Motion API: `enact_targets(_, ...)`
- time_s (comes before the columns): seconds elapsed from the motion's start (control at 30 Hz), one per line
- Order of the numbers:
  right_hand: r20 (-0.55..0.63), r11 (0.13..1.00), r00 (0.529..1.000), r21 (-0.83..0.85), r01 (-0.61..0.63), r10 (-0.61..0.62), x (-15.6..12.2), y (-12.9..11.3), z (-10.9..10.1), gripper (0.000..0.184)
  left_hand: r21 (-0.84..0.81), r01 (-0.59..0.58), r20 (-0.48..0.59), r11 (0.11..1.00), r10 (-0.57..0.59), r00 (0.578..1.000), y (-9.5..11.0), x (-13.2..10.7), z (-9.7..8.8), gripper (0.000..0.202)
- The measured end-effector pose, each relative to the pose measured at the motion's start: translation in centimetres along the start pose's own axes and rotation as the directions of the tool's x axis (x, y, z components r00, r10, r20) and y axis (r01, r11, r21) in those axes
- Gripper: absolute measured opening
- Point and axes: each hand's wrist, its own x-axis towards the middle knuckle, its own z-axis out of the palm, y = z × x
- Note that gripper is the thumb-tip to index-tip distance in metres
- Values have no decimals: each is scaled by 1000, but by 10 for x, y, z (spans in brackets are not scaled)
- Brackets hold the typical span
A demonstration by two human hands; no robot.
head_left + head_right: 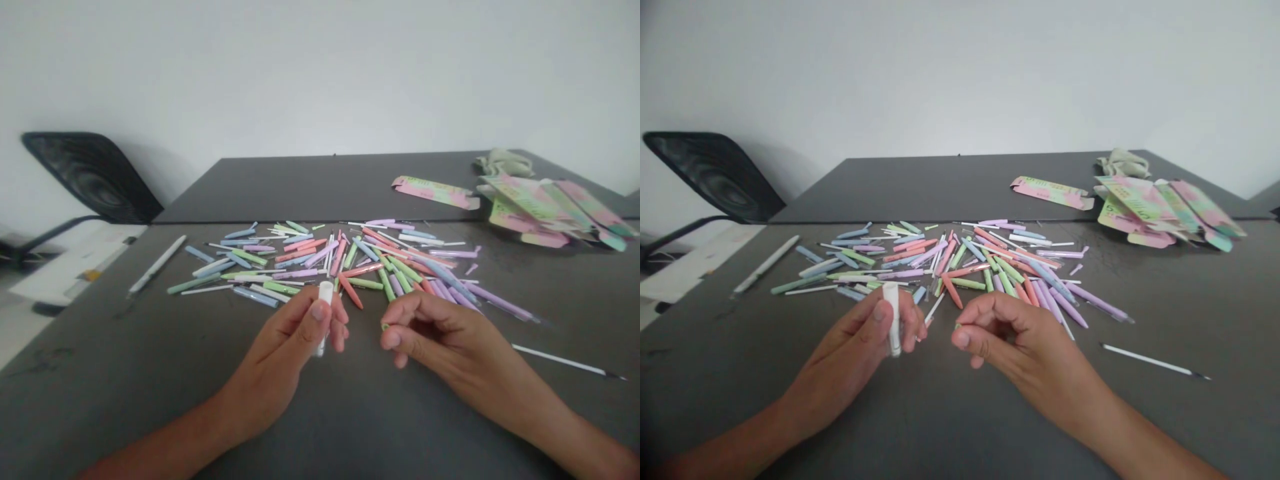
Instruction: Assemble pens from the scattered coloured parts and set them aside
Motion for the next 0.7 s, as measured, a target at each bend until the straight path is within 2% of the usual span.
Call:
enact_targets(0.07,13,997,1000,-82,10,-9,1,6,-1,17,-10,1,-7,1000,-1,1000,-2,0,0,42)
enact_targets(0.17,113,946,982,-272,177,-152,0,18,0,3,-45,-28,-55,999,26,998,-2,2,-2,41)
enact_targets(0.23,209,872,944,-374,317,-254,-1,24,2,11,-82,-54,-99,995,46,994,-1,4,-3,40)
enact_targets(0.3,280,804,914,-445,395,-294,-1,25,4,22,-120,-74,-149,990,56,987,2,5,-3,40)
enact_targets(0.4,313,744,899,-510,432,-307,-1,23,8,30,-123,-96,-246,988,64,967,7,7,-3,41)
enact_targets(0.5,306,713,892,-537,450,-333,1,22,11,30,-107,-110,-331,988,69,941,11,9,-3,40)
enact_targets(0.7,264,660,886,-594,460,-381,4,27,12,27,-103,-120,-382,987,73,921,12,12,-6,36)
